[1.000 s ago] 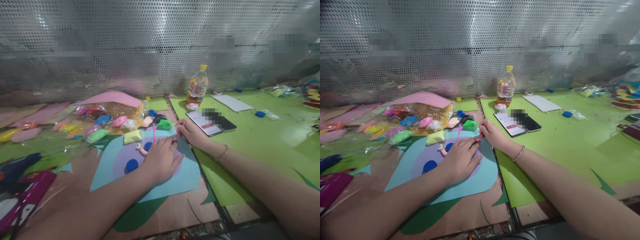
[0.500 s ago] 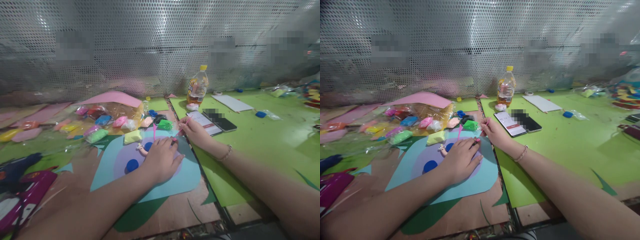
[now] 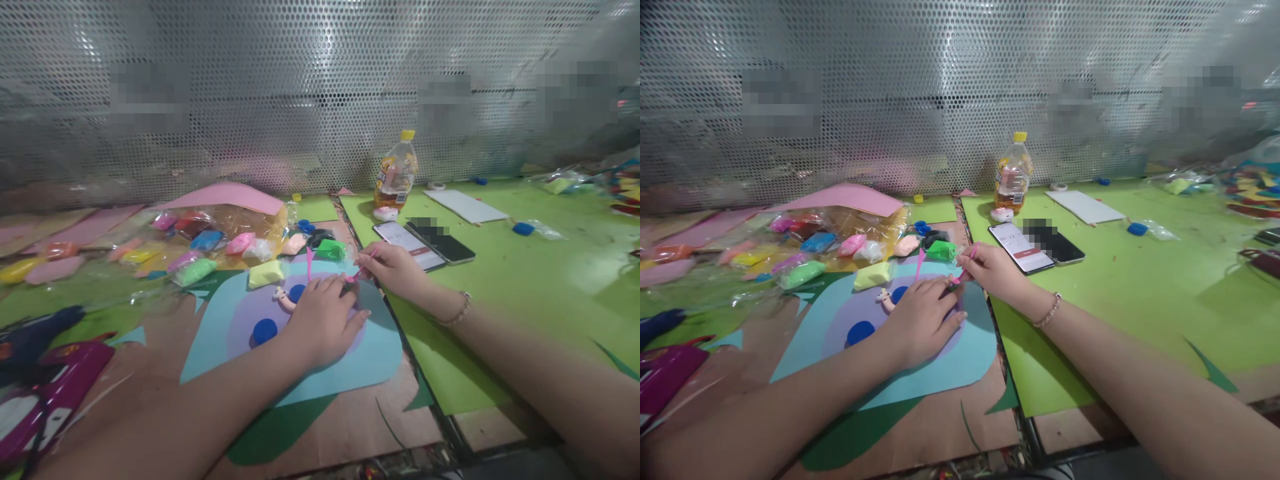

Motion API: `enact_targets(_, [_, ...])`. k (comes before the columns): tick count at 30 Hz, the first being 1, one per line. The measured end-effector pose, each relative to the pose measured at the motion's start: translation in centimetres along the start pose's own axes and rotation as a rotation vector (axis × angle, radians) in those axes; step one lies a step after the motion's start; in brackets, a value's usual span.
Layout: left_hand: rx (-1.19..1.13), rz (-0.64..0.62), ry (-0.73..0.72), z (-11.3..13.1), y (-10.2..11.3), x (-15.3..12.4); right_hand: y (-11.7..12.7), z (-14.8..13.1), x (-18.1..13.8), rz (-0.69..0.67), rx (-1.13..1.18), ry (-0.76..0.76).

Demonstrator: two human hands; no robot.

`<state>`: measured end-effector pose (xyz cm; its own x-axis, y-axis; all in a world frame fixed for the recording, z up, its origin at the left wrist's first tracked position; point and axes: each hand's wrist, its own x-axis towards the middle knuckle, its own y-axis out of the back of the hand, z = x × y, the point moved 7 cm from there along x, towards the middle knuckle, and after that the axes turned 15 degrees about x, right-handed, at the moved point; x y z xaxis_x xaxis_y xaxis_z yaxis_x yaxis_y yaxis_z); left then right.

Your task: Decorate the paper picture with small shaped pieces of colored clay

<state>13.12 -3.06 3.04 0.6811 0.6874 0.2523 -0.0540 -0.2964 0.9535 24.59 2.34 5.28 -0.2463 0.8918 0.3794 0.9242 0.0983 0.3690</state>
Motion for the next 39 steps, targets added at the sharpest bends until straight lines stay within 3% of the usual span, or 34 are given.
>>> enact_targets(11, [0.014, -0.005, -0.007, 0.0, 0.0, 0.0, -0.3, -0.4, -0.2, -0.029, -0.051, 0.070])
enact_targets(19, [0.005, 0.000, 0.001, 0.0, -0.1, 0.0, -0.3, 0.1, -0.3, -0.008, 0.081, -0.036])
enact_targets(31, [-0.007, 0.006, 0.000, 0.0, 0.1, 0.0, -0.2, -1.1, -0.2, -0.020, -0.072, 0.119])
enact_targets(39, [-0.010, 0.001, 0.000, 0.0, 0.0, 0.0, -0.3, -1.1, -0.2, -0.030, -0.080, 0.109])
